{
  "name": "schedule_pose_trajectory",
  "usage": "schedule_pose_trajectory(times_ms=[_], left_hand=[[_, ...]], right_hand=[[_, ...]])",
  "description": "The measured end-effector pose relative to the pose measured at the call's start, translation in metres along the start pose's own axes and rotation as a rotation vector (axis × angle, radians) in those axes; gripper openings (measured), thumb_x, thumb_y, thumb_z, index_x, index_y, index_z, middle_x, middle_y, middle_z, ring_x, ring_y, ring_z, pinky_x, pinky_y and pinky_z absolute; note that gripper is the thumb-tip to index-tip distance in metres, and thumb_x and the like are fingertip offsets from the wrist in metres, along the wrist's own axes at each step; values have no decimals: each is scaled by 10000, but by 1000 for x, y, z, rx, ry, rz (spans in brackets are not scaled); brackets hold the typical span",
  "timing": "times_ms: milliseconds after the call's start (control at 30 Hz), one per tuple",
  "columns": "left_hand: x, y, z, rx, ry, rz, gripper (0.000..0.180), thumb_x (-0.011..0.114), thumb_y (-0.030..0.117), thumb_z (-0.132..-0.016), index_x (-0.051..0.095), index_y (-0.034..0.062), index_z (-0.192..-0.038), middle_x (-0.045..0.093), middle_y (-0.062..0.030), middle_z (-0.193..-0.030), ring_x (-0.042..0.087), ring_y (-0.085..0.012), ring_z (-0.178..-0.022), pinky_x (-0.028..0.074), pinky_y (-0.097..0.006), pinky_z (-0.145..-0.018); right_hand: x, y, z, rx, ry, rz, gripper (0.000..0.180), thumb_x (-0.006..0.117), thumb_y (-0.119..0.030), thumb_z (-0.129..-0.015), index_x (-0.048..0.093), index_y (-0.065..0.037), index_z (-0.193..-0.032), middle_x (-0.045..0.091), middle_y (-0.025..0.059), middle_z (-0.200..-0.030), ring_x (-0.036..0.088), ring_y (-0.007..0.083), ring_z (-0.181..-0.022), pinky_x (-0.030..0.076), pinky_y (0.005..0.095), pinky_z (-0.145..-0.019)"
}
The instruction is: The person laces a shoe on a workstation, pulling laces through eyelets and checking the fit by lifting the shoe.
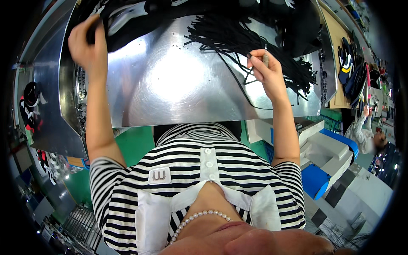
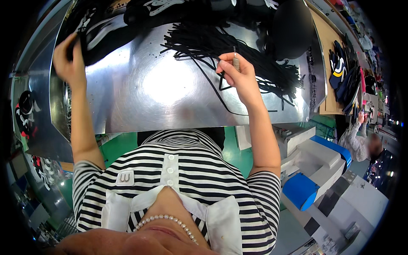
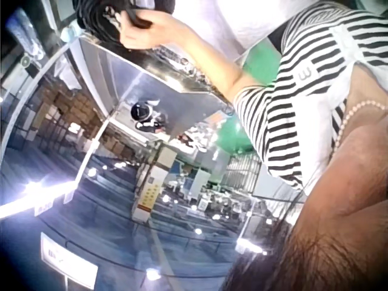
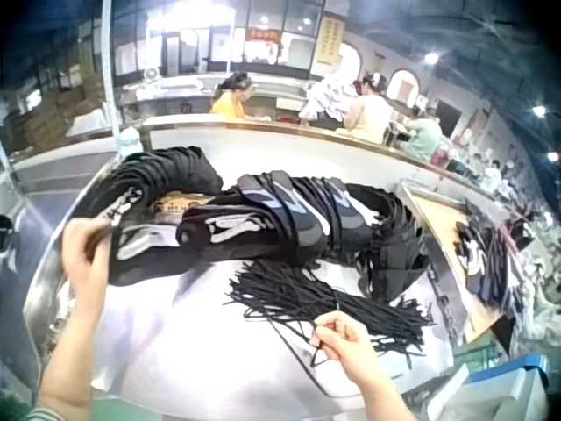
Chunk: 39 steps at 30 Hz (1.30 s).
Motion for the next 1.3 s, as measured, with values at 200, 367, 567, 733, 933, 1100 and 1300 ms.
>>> schedule_pose_trajectory(times_ms=[200,367,567,733,933,1100,1300], left_hand=[[-4,176,138,33,-945,252,480,746,188,-779,599,52,-1215,600,-110,-1193,564,-320,-1100,425,-448,-969],[43,185,99,-348,-851,708,549,717,175,-872,496,10,-1346,658,-104,-907,628,-207,-733,517,-327,-691],[169,209,66,-8,-1021,328,232,631,280,-904,731,82,-973,701,-151,-864,667,-355,-842,526,-441,-729],[173,147,64,-63,-847,465,375,648,205,-926,571,53,-1260,677,-123,-867,661,-319,-791,536,-373,-763],[127,216,75,513,-906,438,845,849,202,-682,458,150,-1429,410,-140,-1484,359,-343,-1403,313,-513,-1134],[201,223,106,802,-1108,238,1110,679,664,-691,231,146,-1564,176,-169,-1624,122,-318,-1515,98,-542,-1212],[272,188,94,750,-978,134,744,453,602,-939,248,255,-1564,205,-60,-1632,156,-247,-1510,116,-453,-1233]], right_hand=[[0,-32,1,-55,-173,-105,129,594,-116,-968,597,-28,-1062,643,22,-827,375,8,-531,258,172,-473],[-4,-49,3,12,-266,-23,153,598,-115,-970,599,-23,-1091,639,23,-812,366,-1,-512,244,156,-461],[-4,-73,27,-26,-244,69,163,652,-143,-938,610,-32,-1050,623,3,-775,436,11,-585,288,147,-488],[-69,-124,118,-503,-318,-375,177,614,-77,-909,537,-9,-1053,625,90,-712,479,38,-466,343,179,-406],[-74,17,144,273,-104,94,94,586,-139,-974,571,-60,-1022,687,52,-801,489,28,-577,350,173,-492],[-92,54,96,198,-50,335,68,554,-131,-988,552,-72,-953,685,38,-974,565,42,-739,451,213,-638],[-191,37,13,8,92,223,74,567,-146,-996,562,-73,-983,695,49,-953,491,17,-670,314,165,-514]])
Point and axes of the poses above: each hand's wrist, its own z-axis away from the middle knuckle, its own x-axis out of the palm, y = z × x, the point moved 4 cm from there along -z, towards the middle knuckle
